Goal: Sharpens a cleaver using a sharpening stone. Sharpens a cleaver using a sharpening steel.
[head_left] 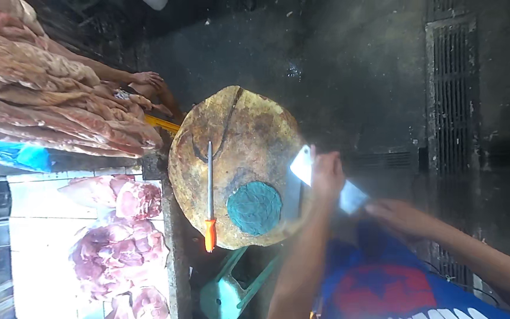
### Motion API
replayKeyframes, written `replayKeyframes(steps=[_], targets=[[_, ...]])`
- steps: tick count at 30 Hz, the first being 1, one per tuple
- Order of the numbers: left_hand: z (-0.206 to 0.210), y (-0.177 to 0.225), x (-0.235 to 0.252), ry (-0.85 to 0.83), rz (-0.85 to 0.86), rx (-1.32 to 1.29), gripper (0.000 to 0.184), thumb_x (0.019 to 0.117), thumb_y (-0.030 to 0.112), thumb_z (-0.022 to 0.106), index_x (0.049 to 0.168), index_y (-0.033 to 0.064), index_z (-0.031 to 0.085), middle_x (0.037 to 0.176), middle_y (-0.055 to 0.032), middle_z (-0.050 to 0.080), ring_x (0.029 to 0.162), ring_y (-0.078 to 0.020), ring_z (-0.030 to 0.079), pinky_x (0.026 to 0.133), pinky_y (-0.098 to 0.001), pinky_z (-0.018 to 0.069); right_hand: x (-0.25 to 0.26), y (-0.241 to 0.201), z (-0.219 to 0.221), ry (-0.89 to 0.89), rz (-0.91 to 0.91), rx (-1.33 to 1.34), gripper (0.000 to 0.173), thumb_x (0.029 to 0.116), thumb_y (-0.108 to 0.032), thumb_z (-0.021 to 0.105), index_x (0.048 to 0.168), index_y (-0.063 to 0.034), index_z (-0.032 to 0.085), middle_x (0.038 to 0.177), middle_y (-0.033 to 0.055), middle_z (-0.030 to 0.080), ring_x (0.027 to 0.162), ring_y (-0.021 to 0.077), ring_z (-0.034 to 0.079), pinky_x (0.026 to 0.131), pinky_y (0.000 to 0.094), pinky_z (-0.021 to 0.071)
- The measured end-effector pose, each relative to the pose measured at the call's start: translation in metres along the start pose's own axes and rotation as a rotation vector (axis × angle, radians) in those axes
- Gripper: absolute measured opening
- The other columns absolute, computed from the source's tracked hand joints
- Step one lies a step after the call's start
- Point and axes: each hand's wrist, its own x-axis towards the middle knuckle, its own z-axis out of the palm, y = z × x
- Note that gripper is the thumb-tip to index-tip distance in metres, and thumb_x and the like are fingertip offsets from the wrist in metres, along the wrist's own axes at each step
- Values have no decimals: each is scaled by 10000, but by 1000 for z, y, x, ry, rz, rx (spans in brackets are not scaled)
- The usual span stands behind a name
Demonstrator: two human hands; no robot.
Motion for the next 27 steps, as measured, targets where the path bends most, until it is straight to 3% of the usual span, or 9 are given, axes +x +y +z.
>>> replayKeyframes(steps=[3,7,12,16,19,21,23,25,27], targets=[[8,7,-17,15,-6,34,171,955,85,611,1028,98,764,923,-2,757,986,-129,715,1237,-495,328,-12,7,-2,-17,42,-23,539,1039,-629,450,1192,-138,611,669,42,564,471,160,546,444,337,511],[-7,-4,9,-35,28,10,197,1000,88,573,1140,63,709,1025,-44,738,1114,-160,679,1248,-474,322,5,-8,6,34,1,-1,568,1035,-645,441,1242,-139,592,707,41,577,486,163,551,456,347,523],[5,4,-38,5,-16,44,148,940,82,647,1010,97,776,976,-27,769,1024,-158,726,1182,-527,400,1,24,5,-57,3,-94,543,1037,-628,457,1135,-120,619,665,45,568,485,165,550,470,353,508],[-35,-75,65,81,15,99,175,978,107,613,1089,30,725,1083,-105,748,1121,-215,696,1227,-504,340,76,-86,12,116,-148,-217,643,1046,-630,428,1265,-60,630,834,154,654,653,279,639,653,502,568],[-48,-112,134,230,14,78,163,948,83,628,1069,33,725,1023,-71,763,1055,-158,721,1168,-414,446,113,-130,9,175,-204,-119,629,1014,-683,443,1255,-136,637,696,111,598,488,220,576,472,403,541],[-46,-88,108,179,-11,47,181,958,83,616,1106,31,708,1055,-79,746,1086,-168,698,1172,-437,431,94,-101,6,108,-194,-114,614,1017,-683,437,1217,-133,623,686,94,594,492,211,572,479,401,534],[-32,-44,42,55,-42,33,189,984,87,598,1142,36,687,1139,-98,713,1190,-215,647,1237,-516,322,55,-44,0,14,-109,-149,612,1026,-659,448,1261,-117,611,727,91,599,543,219,580,538,438,543],[-10,-12,-20,51,-64,32,142,939,70,649,1046,58,741,1076,-76,745,1117,-202,692,1183,-526,396,21,5,5,-30,-31,-154,599,1027,-636,473,1213,-92,641,706,89,600,528,220,575,522,440,537],[-7,-12,-32,90,-61,43,111,904,65,682,967,74,773,1009,-59,770,1040,-186,728,1127,-501,468,19,6,12,-24,-29,-192,602,1023,-657,455,1141,-96,640,682,78,596,514,213,580,506,426,533]])
